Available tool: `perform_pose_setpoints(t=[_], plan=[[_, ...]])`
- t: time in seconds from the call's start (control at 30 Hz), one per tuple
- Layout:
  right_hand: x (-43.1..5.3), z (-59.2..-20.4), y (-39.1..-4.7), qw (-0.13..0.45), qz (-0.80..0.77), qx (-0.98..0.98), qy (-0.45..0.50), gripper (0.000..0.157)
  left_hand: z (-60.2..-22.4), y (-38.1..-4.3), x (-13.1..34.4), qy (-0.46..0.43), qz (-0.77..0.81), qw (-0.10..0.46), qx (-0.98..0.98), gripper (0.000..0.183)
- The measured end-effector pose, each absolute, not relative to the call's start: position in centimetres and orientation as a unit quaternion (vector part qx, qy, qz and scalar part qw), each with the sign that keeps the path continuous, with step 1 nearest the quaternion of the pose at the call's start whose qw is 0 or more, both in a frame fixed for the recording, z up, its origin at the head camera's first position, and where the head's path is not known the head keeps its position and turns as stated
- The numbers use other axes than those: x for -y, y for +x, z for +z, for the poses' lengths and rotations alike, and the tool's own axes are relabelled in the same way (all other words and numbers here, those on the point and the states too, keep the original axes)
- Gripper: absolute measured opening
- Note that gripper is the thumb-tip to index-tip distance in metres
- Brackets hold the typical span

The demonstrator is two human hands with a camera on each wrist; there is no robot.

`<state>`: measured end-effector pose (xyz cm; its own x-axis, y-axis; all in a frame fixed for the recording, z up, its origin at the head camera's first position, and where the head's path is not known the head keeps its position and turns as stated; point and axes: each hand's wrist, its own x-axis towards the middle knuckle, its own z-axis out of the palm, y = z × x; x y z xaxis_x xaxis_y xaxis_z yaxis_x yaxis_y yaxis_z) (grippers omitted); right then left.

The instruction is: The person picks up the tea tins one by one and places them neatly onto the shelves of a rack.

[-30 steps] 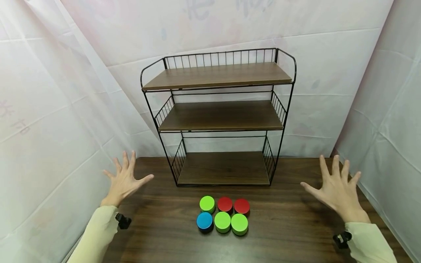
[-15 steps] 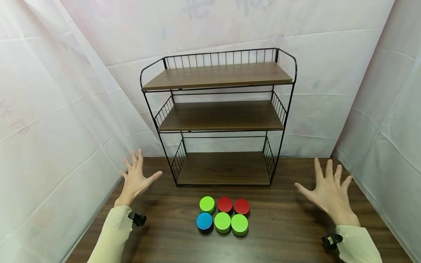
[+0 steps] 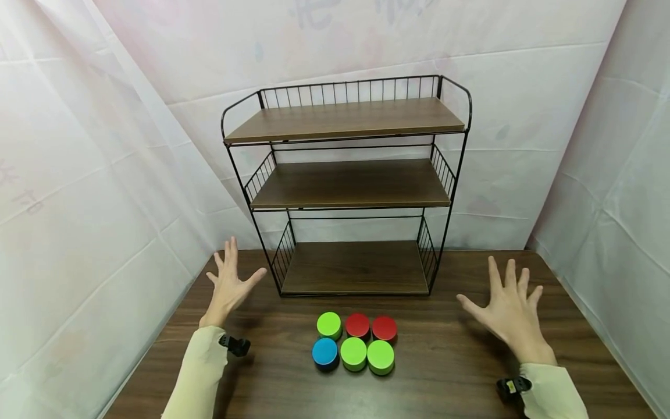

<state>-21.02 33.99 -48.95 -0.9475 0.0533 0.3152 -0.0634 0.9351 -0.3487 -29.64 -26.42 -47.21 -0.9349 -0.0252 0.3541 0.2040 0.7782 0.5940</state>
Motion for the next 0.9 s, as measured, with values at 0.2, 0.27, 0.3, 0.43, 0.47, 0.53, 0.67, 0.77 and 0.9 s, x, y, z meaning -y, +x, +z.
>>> perform_pose_setpoints(t=[0.2, 0.27, 0.3, 0.43, 0.47, 0.53, 0.67, 0.77, 0.9], plan=[[-33.1, -49.3, -20.8, 0.149, 0.196, 0.969, 0.01, 0.114, -47.4, -29.6, 25.2, -0.075, -0.379, 0.185, 0.904, 0.103], [-32.6, -49.4, -20.8, 0.147, 0.204, 0.968, 0.011, 0.113, -47.6, -29.6, 24.9, -0.082, -0.405, 0.191, 0.89, 0.099], [-32.3, -49.4, -20.7, 0.147, 0.21, 0.967, 0.012, 0.113, -47.7, -29.6, 24.8, -0.085, -0.419, 0.195, 0.883, 0.097], [-30.9, -49.5, -20.7, 0.141, 0.235, 0.961, 0.017, 0.112, -48.5, -29.8, 24.1, -0.096, -0.46, 0.209, 0.857, 0.092], [-30.5, -49.6, -20.7, 0.139, 0.241, 0.96, 0.019, 0.112, -48.7, -29.9, 23.9, -0.099, -0.466, 0.213, 0.853, 0.091], [-29.8, -49.7, -20.8, 0.135, 0.249, 0.959, 0.021, 0.112, -49.1, -30.1, 23.6, -0.101, -0.477, 0.217, 0.846, 0.09], [-28.7, -49.8, -20.8, 0.128, 0.252, 0.959, 0.026, 0.112, -49.2, -29.8, 22.9, -0.096, -0.505, 0.237, 0.824, 0.087], [-28.2, -49.6, -20.8, 0.12, 0.254, 0.959, 0.028, 0.113, -48.1, -28.8, 21.9, -0.096, -0.533, 0.257, 0.8, 0.082], [-27.4, -49.3, -20.7, 0.11, 0.252, 0.961, 0.029, 0.115, -46.9, -27.7, 20.8, -0.101, -0.557, 0.278, 0.776, 0.076]])
